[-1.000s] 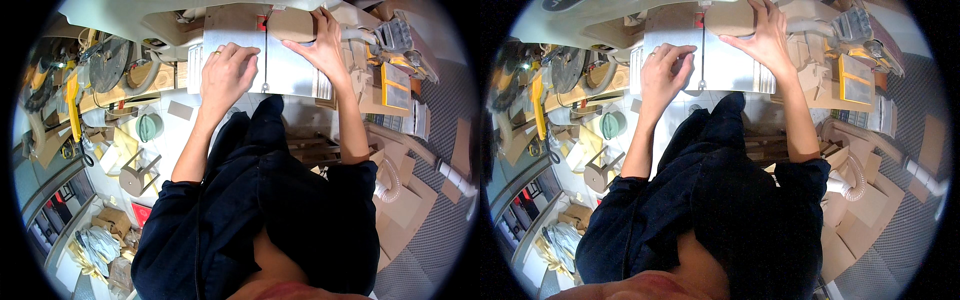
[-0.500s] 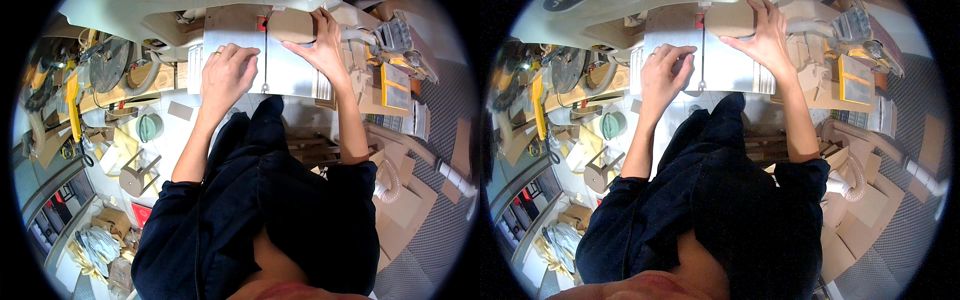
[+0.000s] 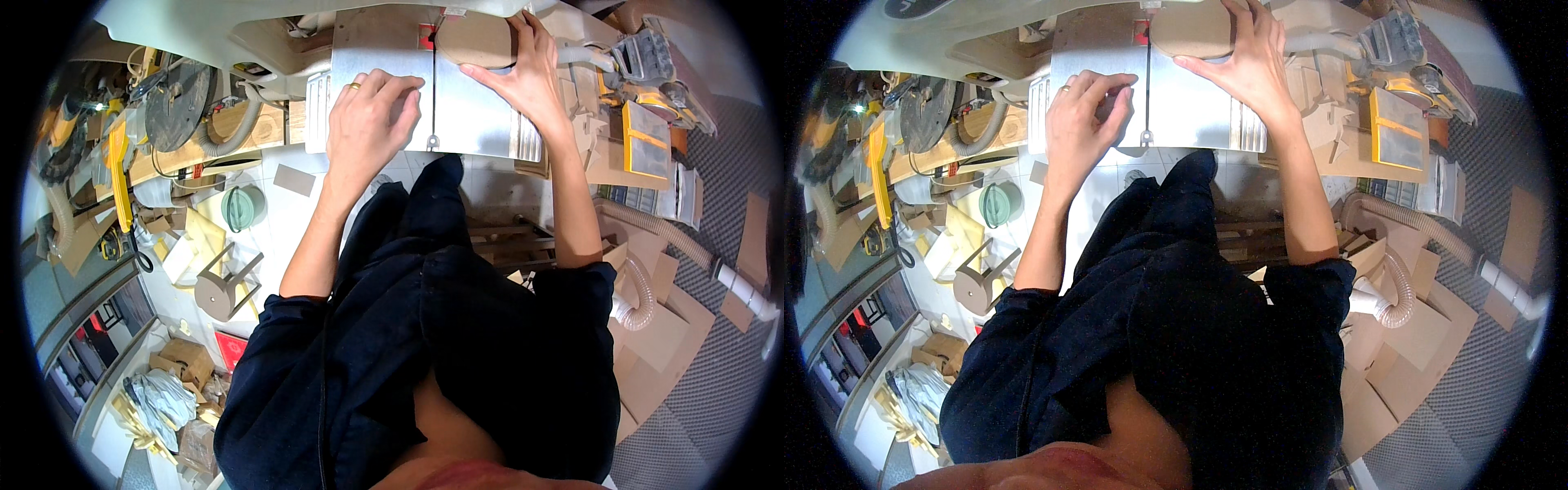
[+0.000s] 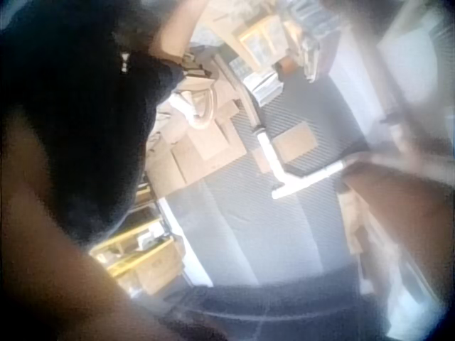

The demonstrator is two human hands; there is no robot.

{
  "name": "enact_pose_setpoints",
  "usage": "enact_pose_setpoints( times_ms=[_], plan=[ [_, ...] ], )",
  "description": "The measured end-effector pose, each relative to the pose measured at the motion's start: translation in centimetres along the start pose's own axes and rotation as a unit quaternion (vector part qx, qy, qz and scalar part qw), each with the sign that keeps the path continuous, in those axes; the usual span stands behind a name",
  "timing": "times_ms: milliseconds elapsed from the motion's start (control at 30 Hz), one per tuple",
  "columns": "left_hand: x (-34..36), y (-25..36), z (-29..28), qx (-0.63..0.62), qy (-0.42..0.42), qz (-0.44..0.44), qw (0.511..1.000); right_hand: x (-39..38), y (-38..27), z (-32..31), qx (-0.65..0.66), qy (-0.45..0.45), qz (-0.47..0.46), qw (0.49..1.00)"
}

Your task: The person uses a bandsaw to cut a curved shape out of a piece of light-colored wood. They guide the wood along a marked line with both hands, carefully maneuvering it through the blade to create a smooth, rounded edge.

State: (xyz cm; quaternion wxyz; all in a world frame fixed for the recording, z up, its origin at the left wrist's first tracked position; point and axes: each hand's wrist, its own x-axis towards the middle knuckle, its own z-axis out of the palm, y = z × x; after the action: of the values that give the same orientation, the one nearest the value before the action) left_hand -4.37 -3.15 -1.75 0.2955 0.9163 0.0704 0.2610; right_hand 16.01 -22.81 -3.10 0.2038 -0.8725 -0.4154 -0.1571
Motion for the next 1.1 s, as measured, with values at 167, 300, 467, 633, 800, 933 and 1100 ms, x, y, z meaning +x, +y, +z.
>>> enact_pose_setpoints(
  times_ms=[167,300,467,633,800,933,1100],
  plan=[
    [0.1,0.0,0.0,-0.001,0.003,-0.002,1.0,0.1,0.1,0.1,0.004,0.001,0.0,1.0],
    [0.0,0.1,0.0,-0.002,0.003,-0.002,1.0,0.0,0.0,0.1,0.002,0.002,0.006,1.0],
    [0.1,0.1,0.0,0.001,0.007,0.005,1.0,0.1,-0.1,0.0,-0.002,0.003,0.006,1.0],
    [0.0,-0.2,0.2,0.003,0.008,0.016,1.0,0.7,-2.0,-2.0,0.05,-0.038,0.054,0.997],
    [0.1,-0.1,0.1,0.005,0.006,0.015,1.0,0.7,-2.2,-2.1,0.052,-0.038,0.057,0.996],
    [0.0,0.2,0.0,-0.002,0.002,-0.007,1.0,0.8,-2.2,-2.1,0.054,-0.04,0.059,0.996],
    [0.1,-0.1,0.1,0.0,0.008,0.012,1.0,0.3,-0.5,-0.3,0.011,-0.006,0.023,1.0]
  ],
)
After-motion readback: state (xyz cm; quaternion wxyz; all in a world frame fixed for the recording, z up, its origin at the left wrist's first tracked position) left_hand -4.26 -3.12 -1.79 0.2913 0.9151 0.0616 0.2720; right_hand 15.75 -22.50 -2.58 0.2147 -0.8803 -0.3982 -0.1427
